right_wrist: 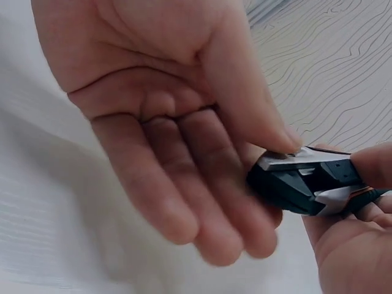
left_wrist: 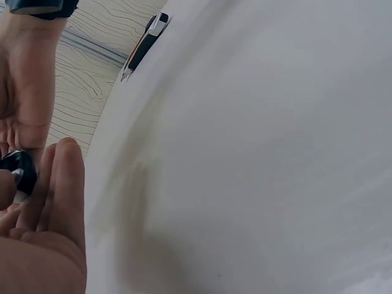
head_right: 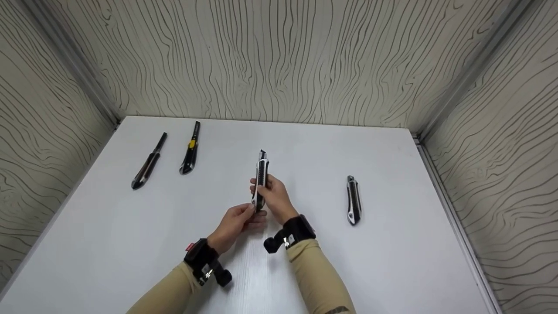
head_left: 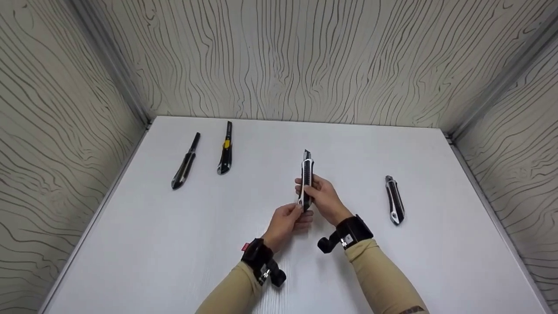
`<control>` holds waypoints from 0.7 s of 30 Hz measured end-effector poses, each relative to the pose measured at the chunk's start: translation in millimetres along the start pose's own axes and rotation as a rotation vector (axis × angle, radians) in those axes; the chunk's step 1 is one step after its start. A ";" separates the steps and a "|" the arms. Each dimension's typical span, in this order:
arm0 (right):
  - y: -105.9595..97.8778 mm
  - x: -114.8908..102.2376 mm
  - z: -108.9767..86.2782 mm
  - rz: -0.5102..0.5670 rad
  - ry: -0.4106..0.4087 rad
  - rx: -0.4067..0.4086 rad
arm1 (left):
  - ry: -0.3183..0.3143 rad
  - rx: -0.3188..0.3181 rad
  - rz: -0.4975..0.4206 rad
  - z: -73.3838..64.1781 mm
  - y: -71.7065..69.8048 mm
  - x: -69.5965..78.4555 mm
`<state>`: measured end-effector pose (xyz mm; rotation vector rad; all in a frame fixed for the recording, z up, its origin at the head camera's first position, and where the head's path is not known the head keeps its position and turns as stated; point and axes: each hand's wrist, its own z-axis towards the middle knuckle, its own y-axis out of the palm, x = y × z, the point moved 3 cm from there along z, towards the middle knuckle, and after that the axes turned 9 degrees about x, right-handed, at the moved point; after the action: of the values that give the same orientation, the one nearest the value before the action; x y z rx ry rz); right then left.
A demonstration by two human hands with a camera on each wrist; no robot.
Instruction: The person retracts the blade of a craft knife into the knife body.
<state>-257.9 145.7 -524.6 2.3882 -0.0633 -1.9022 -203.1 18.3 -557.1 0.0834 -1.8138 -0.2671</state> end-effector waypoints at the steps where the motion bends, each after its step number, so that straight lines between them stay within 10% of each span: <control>1: -0.3 0.3 -0.2 -0.009 -0.001 -0.002 | 0.015 0.000 0.004 -0.1 0.3 0.2; 21: -2.9 9.7 -6.8 -0.058 0.038 0.091 | 0.058 0.047 0.011 2.1 5.7 -1.8</control>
<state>-249.2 148.1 -532.8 2.5106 -0.0805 -1.9167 -204.2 24.5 -558.0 0.1128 -1.7627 -0.2117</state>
